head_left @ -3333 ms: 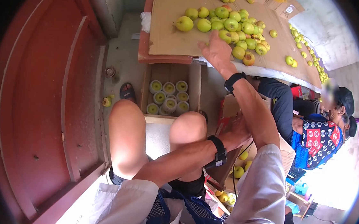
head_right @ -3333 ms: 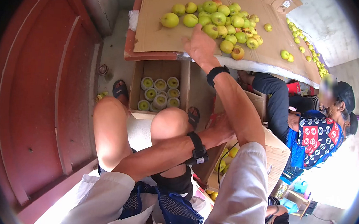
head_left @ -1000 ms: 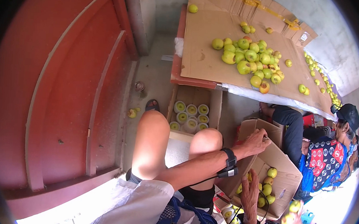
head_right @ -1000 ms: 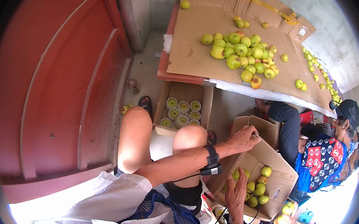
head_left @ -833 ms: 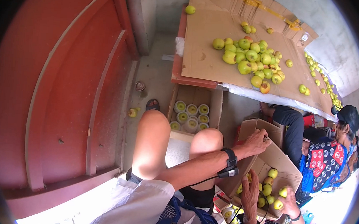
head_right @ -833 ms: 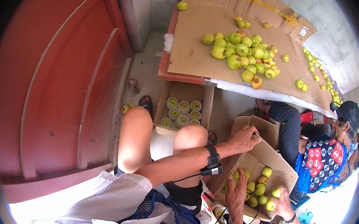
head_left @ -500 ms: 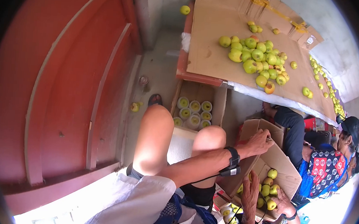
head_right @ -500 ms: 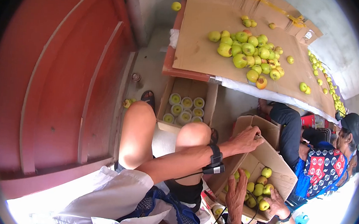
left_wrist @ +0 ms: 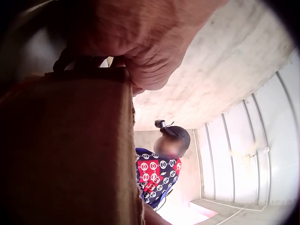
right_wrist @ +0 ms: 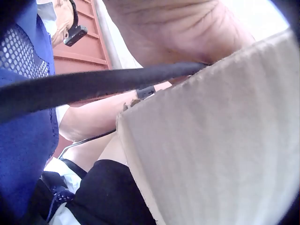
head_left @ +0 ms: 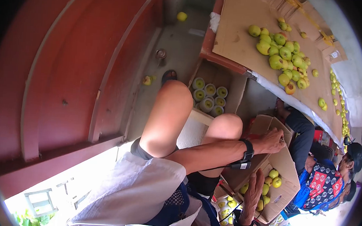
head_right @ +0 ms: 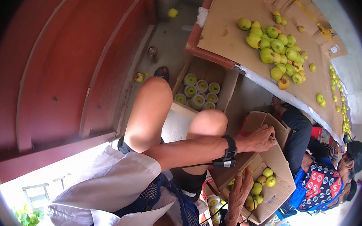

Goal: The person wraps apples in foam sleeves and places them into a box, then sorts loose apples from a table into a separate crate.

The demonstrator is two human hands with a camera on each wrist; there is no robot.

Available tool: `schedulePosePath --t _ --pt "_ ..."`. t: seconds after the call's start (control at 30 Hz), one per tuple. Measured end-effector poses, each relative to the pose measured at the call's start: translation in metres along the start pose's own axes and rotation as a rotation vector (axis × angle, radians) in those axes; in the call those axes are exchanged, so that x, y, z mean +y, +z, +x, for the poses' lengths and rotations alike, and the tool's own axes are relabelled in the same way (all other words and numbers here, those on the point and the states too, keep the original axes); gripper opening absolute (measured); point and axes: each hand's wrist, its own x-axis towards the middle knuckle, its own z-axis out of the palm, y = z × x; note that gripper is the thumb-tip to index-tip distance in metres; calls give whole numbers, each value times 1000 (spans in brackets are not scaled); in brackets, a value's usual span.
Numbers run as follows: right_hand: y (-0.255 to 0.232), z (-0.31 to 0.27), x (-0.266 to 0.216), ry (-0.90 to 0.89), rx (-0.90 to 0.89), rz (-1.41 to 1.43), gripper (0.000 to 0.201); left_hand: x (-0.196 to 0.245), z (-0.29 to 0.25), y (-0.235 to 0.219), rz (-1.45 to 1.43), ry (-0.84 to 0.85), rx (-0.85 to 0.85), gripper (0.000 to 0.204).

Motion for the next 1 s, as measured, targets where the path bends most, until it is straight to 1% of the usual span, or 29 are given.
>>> schedulePosePath --t 0.13,0.23,0.3,0.4,0.5,0.57,0.63,0.73,0.83,0.87,1.0 --pt "3 -4 -6 32 57 -26 50 2 -1 0 27 -16 25 48" --pt "5 -2 2 12 61 -12 51 0 0 3 20 -2 48 46" --pt "4 -1 5 -13 59 -24 51 -2 2 2 65 67 18 46" --pt "4 -1 13 -31 62 -46 50 -5 3 5 110 126 0 45" --pt "4 2 17 -51 53 -37 49 -13 8 13 242 262 73 30" --pt "5 5 15 -57 46 -19 49 -16 10 16 205 212 102 30" --pt "4 5 13 -52 45 2 48 -1 2 8 8 -7 87 42" --pt "5 4 5 -86 50 6 46 -31 24 37 106 119 137 46" --pt "6 2 3 -100 73 3 44 -20 16 28 106 58 119 43" --pt "7 2 2 -103 80 -10 43 -16 15 24 96 72 135 43" --pt "10 0 2 -114 122 -52 41 -25 19 34 82 106 169 43"
